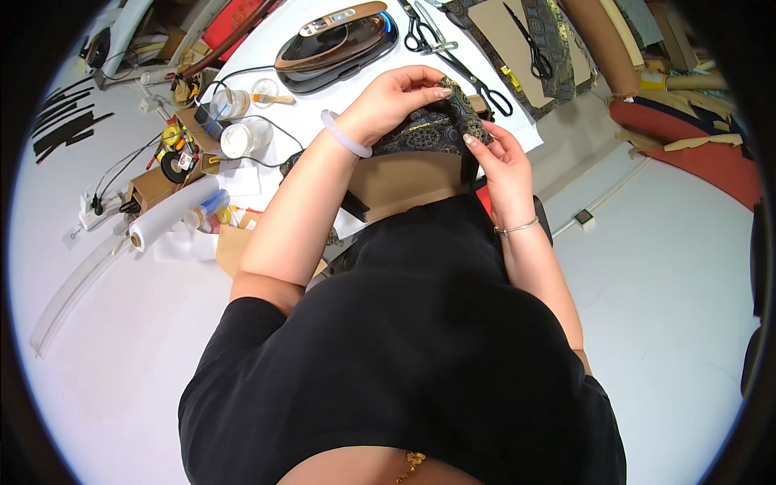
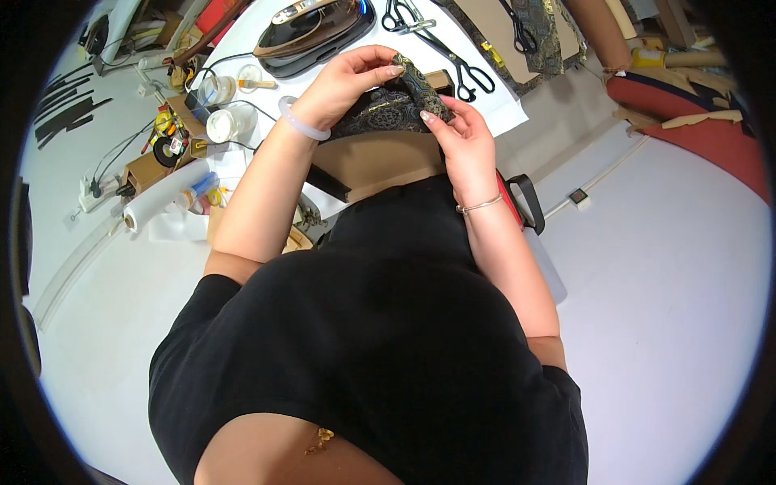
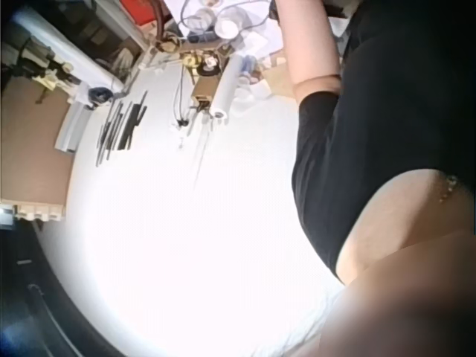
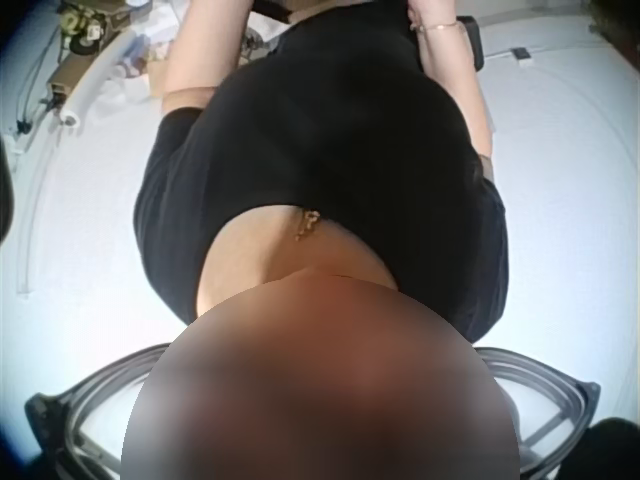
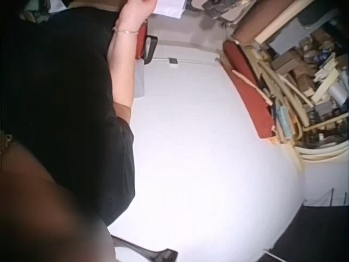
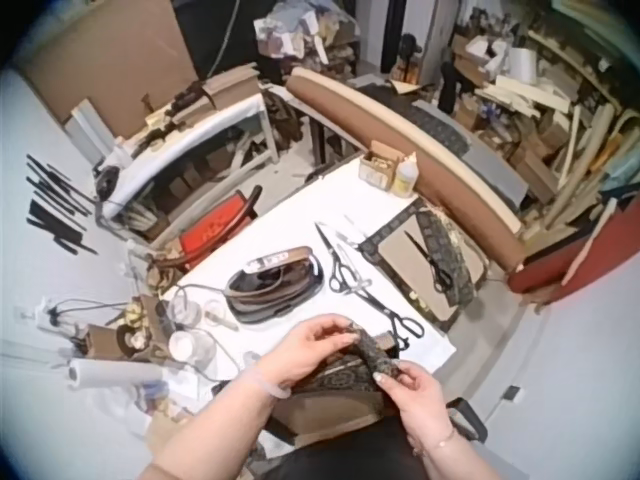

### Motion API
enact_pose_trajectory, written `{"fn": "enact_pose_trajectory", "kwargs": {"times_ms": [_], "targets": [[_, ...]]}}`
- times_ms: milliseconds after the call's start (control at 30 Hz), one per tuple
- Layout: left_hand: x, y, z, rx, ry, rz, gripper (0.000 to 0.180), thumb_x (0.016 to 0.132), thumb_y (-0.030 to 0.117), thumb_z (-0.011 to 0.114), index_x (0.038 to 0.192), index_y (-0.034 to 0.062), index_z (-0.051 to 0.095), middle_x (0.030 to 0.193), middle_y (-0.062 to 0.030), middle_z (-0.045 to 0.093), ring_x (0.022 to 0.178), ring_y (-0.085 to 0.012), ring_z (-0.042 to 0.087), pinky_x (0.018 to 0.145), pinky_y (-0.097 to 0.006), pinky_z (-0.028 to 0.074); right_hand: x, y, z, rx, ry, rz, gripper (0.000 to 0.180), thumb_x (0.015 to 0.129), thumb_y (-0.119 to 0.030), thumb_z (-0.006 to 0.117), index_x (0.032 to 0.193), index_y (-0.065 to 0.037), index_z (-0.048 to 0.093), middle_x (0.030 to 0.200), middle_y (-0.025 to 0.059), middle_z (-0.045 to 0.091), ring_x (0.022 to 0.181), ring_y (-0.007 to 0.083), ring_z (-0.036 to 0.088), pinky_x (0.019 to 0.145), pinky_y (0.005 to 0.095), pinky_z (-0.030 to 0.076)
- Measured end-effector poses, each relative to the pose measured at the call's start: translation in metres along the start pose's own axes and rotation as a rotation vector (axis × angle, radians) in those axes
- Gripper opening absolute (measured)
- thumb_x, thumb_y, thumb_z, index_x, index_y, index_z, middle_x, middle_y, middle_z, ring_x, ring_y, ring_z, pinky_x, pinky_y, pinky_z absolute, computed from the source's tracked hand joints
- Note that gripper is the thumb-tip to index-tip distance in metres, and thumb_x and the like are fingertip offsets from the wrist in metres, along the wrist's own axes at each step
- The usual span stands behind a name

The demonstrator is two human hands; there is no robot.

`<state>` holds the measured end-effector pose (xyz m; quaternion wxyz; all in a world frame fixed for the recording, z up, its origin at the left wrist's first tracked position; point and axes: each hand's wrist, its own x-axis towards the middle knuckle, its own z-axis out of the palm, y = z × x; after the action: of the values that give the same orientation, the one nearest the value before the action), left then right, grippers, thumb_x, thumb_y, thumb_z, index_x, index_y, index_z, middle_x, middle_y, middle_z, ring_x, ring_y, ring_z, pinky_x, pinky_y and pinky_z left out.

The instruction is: The person smooths and presses a patterned fabric onto a curved wooden frame using hands and a small iron. They repeatedly adjust the fabric edges, lift and reposition the frame, and use the iron to set the material. The person also handles a rectangular frame with fabric and cardboard backing, placing it aside.

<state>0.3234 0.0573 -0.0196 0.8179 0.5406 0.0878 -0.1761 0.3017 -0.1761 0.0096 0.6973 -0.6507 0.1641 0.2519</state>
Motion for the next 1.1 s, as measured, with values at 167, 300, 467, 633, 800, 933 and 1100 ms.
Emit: {"fn": "enact_pose_trajectory", "kwargs": {"times_ms": [167, 300, 467, 633, 800, 933, 1100], "targets": [[0.029, -0.005, -0.027, 0.004, -0.009, -0.032, 0.022, 0.101, 0.013, 0.074, 0.122, 0.0068, 0.069, 0.107, 0.0048, 0.069, 0.092, -0.0037, 0.061, 0.085, -0.021, 0.050, 0.049, 0.031, -0.029, -0.514, 0.145, -0.278, 0.107, 0.079, -0.027, 0.095, 0.160, 0.003, 0.032, 0.153, 0.0217, 0.049, 0.139, 0.0312, 0.051, 0.117, 0.0431, 0.041], [0.031, -0.003, -0.033, -0.099, -0.018, -0.093, 0.021, 0.102, 0.012, 0.072, 0.122, 0.0063, 0.067, 0.106, 0.0046, 0.067, 0.090, -0.0023, 0.059, 0.081, -0.019, 0.049, 0.084, 0.056, -0.040, -0.380, -0.327, -0.116, 0.091, 0.082, -0.021, 0.091, 0.154, 0.005, 0.041, 0.141, 0.0191, 0.062, 0.131, 0.0268, 0.059, 0.113, 0.0375, 0.045], [0.007, 0.018, -0.020, -0.110, -0.032, -0.151, 0.028, 0.101, 0.009, 0.073, 0.127, 0.0029, 0.066, 0.107, 0.0024, 0.068, 0.092, -0.0044, 0.061, 0.083, -0.021, 0.051, 0.085, 0.047, -0.038, -0.696, -0.263, -0.216, 0.040, 0.096, -0.006, 0.072, 0.133, -0.001, 0.059, 0.104, 0.0138, 0.074, 0.099, 0.0209, 0.073, 0.088, 0.0338, 0.056], [-0.038, 0.051, 0.005, -0.040, -0.112, -0.125, 0.030, 0.100, 0.009, 0.073, 0.128, 0.0015, 0.065, 0.108, 0.0022, 0.070, 0.100, -0.0049, 0.064, 0.092, -0.023, 0.052, 0.058, 0.024, -0.024, -0.606, -0.336, -0.270, 0.031, 0.096, 0.004, 0.066, 0.126, -0.002, 0.061, 0.103, 0.0128, 0.072, 0.097, 0.0216, 0.072, 0.089, 0.0322, 0.055], [-0.051, 0.065, 0.017, 0.130, -0.060, -0.047, 0.026, 0.101, 0.009, 0.072, 0.125, 0.0009, 0.066, 0.106, 0.0028, 0.069, 0.101, -0.0041, 0.064, 0.091, -0.021, 0.053, 0.069, 0.020, -0.001, -0.373, -0.477, -0.127, 0.034, 0.094, 0.007, 0.067, 0.126, -0.003, 0.061, 0.110, 0.0096, 0.072, 0.105, 0.0184, 0.070, 0.095, 0.0312, 0.055], [-0.045, 0.056, 0.021, 0.145, -0.022, 0.017, 0.020, 0.102, 0.010, 0.071, 0.120, 0.0007, 0.068, 0.105, 0.0015, 0.069, 0.099, -0.0044, 0.065, 0.089, -0.021, 0.054, 0.072, 0.023, 0.008, -0.089, -0.636, 0.015, 0.025, 0.102, -0.003, 0.061, 0.127, -0.006, 0.064, 0.118, 0.0023, 0.069, 0.108, 0.0115, 0.066, 0.096, 0.0269, 0.054], [-0.048, 0.035, 0.030, 0.075, -0.001, 0.041, 0.018, 0.102, 0.009, 0.072, 0.117, 0.0010, 0.069, 0.107, 0.0000, 0.070, 0.102, -0.0061, 0.065, 0.093, -0.023, 0.054, 0.067, 0.033, 0.002, 0.153, -0.632, 0.175, 0.024, 0.106, -0.007, 0.055, 0.128, -0.004, 0.064, 0.118, 0.0024, 0.069, 0.108, 0.0101, 0.065, 0.097, 0.0266, 0.055]]}}
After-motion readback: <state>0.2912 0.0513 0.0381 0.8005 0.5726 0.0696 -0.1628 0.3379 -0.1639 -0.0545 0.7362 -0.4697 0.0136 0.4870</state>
